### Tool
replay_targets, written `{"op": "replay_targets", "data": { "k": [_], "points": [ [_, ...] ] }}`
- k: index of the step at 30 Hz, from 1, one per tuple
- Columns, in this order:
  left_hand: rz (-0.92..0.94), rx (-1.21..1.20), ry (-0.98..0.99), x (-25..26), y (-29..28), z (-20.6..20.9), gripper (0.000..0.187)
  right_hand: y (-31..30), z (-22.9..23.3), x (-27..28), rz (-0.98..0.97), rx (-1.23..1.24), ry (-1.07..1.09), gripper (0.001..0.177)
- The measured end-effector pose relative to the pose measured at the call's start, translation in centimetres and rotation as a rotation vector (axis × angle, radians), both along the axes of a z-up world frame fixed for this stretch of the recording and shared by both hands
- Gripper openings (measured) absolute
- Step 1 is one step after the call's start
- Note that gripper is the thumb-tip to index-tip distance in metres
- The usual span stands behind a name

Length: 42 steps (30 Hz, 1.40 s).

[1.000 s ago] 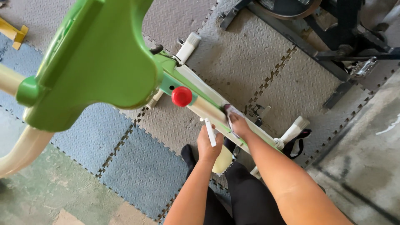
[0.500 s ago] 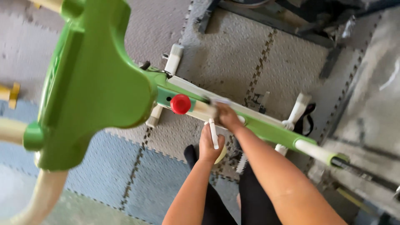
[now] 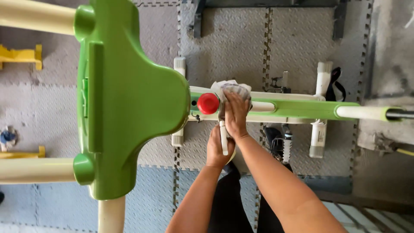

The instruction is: Cleaning the handlebars, frame, and seat of a stationary exercise bike using a cleaning cloth and a spray bottle.

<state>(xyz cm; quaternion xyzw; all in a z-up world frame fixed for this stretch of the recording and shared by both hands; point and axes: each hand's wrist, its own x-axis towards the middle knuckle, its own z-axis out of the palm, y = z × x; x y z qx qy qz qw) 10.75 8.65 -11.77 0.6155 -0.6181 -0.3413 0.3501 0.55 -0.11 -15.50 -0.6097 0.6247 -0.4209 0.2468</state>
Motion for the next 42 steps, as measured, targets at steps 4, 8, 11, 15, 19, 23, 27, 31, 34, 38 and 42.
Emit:
{"op": "replay_targets", "data": {
  "k": [4,8,11,15,19,23,27,31,34,38,42],
  "points": [
    [-0.093,-0.14,-0.019,0.9,0.4,-1.4,0.053,1.8,-3.9,-3.2,0.035,-0.06,0.07,0.037],
    [-0.154,0.09,0.01,0.0,1.1,-1.8,0.044,4.8,-19.8,-12.4,0.032,-0.078,0.335,0.047],
    [-0.177,0.044,-0.004,-0.5,1.9,-2.7,0.048,5.5,-25.2,-14.0,0.009,-0.001,0.742,0.047],
    [-0.128,0.126,0.033,-0.9,2.6,-3.7,0.048,4.4,-13.8,-5.3,-0.157,0.27,-0.249,0.047],
    [-0.17,0.007,-0.049,-0.2,2.3,-4.2,0.062,3.5,-1.2,0.5,0.068,0.212,-0.946,0.045],
    [-0.142,0.01,0.022,-0.5,1.9,-3.3,0.053,4.3,-6.0,-2.7,0.101,-0.046,0.087,0.052],
    [-0.108,0.144,-0.032,-1.1,2.4,-4.3,0.047,4.4,-15.2,-10.1,-0.094,0.288,-0.207,0.042],
    [-0.105,0.091,-0.076,-1.7,3.6,-4.4,0.048,3.8,-26.5,-12.3,-0.266,0.189,0.303,0.037],
    [-0.059,0.128,-0.043,-1.4,5.7,-6.7,0.049,1.0,-9.7,-2.5,-0.235,0.22,-0.577,0.028],
    [-0.14,-0.271,-0.153,-0.9,7.8,-8.0,0.066,3.1,2.3,1.7,-0.014,-0.234,0.007,0.042],
    [-0.125,0.028,-0.065,-1.1,8.0,-6.8,0.05,4.0,-4.2,-3.0,0.045,0.002,0.099,0.032]
  ]
}}
